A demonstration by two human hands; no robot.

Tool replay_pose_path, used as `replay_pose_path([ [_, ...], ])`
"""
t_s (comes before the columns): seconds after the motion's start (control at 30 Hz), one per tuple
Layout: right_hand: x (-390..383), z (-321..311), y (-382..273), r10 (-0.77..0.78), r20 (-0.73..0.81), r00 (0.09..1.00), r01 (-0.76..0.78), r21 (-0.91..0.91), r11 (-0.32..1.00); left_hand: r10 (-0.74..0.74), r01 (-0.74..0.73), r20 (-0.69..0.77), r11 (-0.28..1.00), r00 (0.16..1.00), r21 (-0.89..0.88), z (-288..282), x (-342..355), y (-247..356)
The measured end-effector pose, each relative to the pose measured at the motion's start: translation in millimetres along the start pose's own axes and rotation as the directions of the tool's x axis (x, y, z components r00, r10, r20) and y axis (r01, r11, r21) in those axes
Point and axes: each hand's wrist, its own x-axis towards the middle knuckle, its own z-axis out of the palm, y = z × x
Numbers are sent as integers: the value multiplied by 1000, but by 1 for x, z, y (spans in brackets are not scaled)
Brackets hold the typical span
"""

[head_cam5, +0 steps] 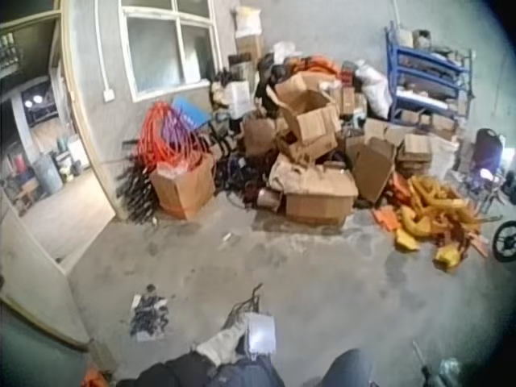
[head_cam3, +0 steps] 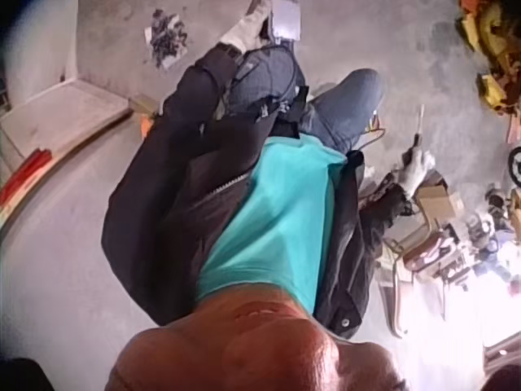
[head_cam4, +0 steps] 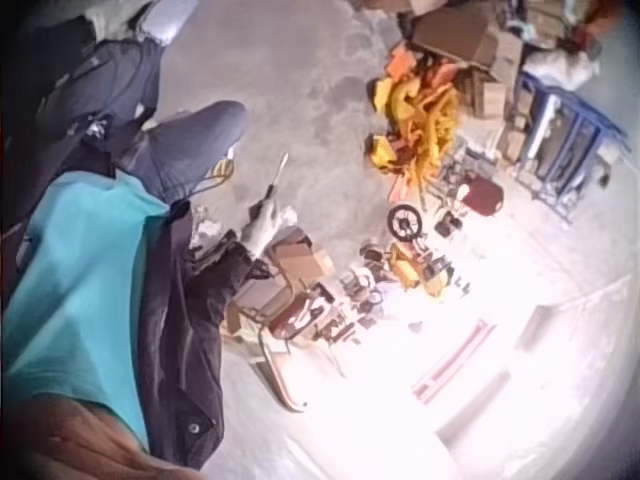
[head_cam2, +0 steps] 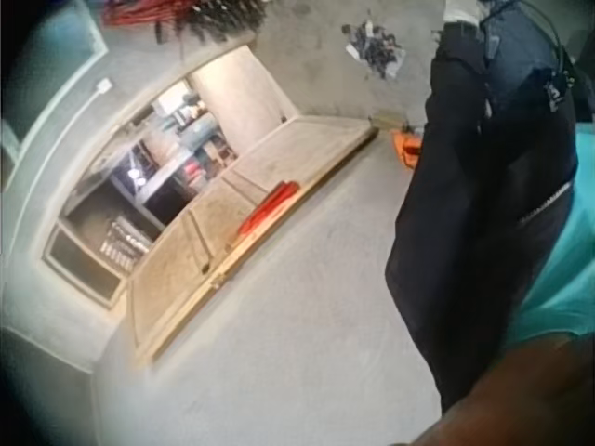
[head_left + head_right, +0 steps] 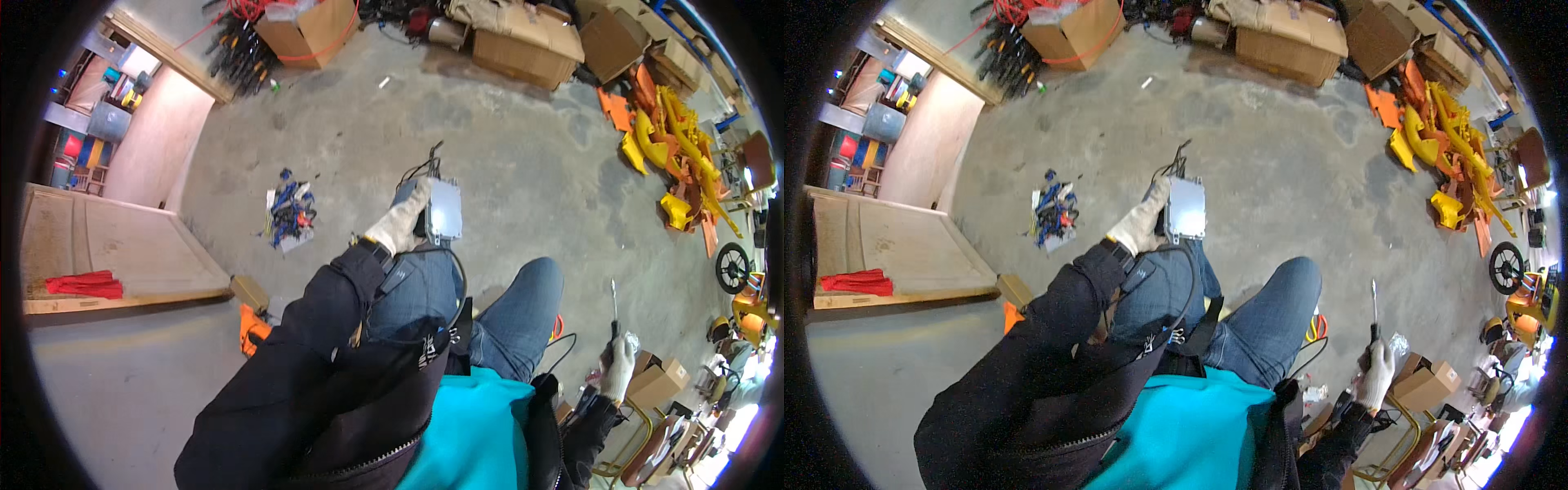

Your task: Unscrewing and inspecting an electronic control box using a screwdriver.

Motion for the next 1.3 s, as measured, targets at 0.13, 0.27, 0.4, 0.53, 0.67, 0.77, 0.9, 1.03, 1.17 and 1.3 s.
replay_pose_path([
  [0.13,-28,103,-77,-103,70,992,107,-57,993,-103,103,7,980,995,-172,-25,10,-4],
  [0.27,-49,152,-123,-141,286,948,188,-144,972,-54,88,124,954,991,-288,-41,15,-34],
  [0.4,-58,191,-145,-148,417,897,229,-153,961,-88,121,124,950,988,-287,-33,16,-29],
  [0.53,-62,226,-162,-168,453,876,237,-100,966,-117,106,-14,937,993,-333,-28,20,-23],
  [0.67,-61,236,-163,-177,470,864,255,-106,961,-127,136,49,916,991,-378,-21,22,-21],
  [0.77,-67,239,-164,-158,458,875,226,-98,969,-195,167,-72,945,978,-283,-33,19,-23],
  [0.9,-64,229,-150,-155,410,899,124,102,987,-115,132,65,903,991,-409,-28,10,-23],
  [1.03,-38,211,-114,-5,528,849,-328,536,778,-39,17,-73,958,997,-285,-19,17,-23],
  [1.17,-42,212,-130,-144,571,808,-281,588,759,34,-105,-174,903,984,-417,-15,32,30],
  [1.3,-30,212,-147,-192,612,767,-279,588,759,360,-450,-344,862,867,-232,-21,24,140],
])
